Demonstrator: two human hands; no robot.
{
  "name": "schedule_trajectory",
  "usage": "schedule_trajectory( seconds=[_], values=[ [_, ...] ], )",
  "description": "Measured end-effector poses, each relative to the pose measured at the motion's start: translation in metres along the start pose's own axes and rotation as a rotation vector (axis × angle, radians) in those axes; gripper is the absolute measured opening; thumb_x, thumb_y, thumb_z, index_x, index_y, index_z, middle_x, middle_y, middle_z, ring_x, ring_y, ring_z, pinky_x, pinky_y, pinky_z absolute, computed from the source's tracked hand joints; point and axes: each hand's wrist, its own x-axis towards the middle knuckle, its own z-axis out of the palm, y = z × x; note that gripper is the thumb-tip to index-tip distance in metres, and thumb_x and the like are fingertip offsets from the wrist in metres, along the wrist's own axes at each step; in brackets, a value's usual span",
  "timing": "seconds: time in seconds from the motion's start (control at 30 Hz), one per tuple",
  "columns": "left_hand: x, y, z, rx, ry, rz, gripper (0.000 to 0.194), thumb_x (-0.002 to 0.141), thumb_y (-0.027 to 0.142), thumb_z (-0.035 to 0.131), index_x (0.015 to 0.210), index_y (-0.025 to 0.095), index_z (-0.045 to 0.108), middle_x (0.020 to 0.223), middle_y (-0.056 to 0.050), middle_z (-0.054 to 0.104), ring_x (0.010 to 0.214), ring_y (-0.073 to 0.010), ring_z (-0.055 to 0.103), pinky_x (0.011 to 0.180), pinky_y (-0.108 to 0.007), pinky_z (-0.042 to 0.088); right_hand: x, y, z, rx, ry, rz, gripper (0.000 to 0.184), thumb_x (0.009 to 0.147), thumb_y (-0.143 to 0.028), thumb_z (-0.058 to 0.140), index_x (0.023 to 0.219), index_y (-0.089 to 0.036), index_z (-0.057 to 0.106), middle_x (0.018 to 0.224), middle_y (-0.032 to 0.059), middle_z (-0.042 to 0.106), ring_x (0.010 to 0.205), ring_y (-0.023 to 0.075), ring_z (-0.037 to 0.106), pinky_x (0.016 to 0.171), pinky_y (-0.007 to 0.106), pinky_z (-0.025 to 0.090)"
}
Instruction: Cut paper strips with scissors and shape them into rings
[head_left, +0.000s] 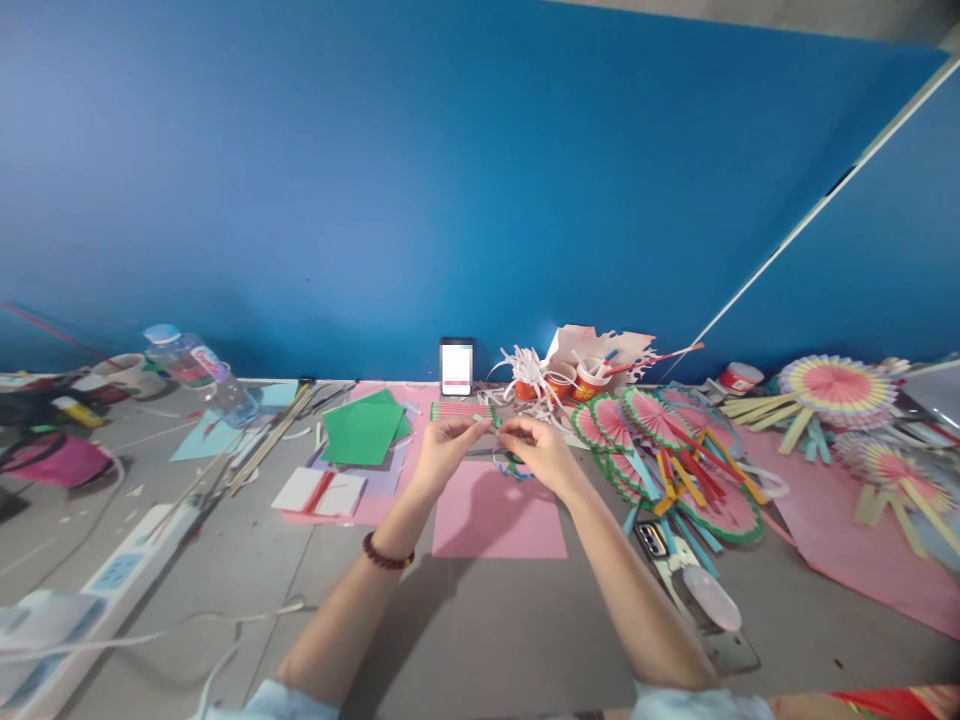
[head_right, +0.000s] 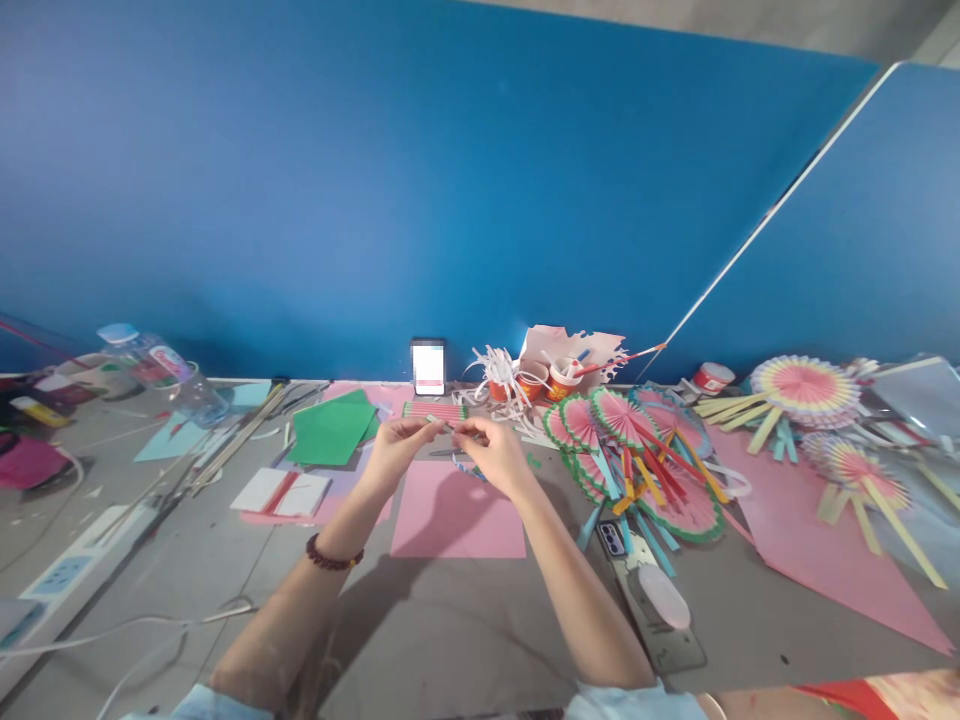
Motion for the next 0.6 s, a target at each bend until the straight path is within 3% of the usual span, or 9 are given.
schedule_trajectory(
  seconds=[0.33, 0.5, 0.6],
  values=[
    [-0.0002, 0.0002, 0.0008, -0.042, 0.041, -0.024, 0.026, 0.066, 0.043, 0.075, 0.064, 0.017, 0.075, 0.063, -0.004, 0.07, 0.062, -0.0161, 0.059, 0.062, -0.025, 0.045, -0.002, -0.0035, 0.006, 0.124, 0.041, 0.039, 0.02, 0.074, -0.035, 0.063, 0.084, -0.018, 0.063, 0.078, 0.0033, 0.069, 0.077, 0.0175, 0.067, 0.071, 0.029, 0.051],
    [-0.0004, 0.0011, 0.0004, -0.024, 0.045, 0.008, 0.027, 0.067, 0.043, 0.074, 0.06, 0.017, 0.073, 0.057, -0.001, 0.066, 0.057, -0.0138, 0.055, 0.056, -0.024, 0.04, -0.004, -0.0069, 0.0058, 0.104, 0.049, 0.058, 0.036, 0.074, -0.033, 0.063, 0.107, -0.022, 0.054, 0.076, -0.0002, 0.068, 0.063, 0.0141, 0.062, 0.052, 0.023, 0.048],
    [-0.0004, 0.0017, 0.0003, -0.024, 0.046, 0.005, 0.029, 0.068, 0.044, 0.073, 0.059, 0.017, 0.072, 0.056, -0.001, 0.065, 0.056, -0.0129, 0.054, 0.056, -0.023, 0.039, -0.0041, -0.0086, 0.0059, 0.103, 0.051, 0.073, 0.039, 0.073, -0.033, 0.063, 0.109, -0.023, 0.051, 0.074, -0.001, 0.067, 0.059, 0.0131, 0.06, 0.047, 0.021, 0.046]
  ],
)
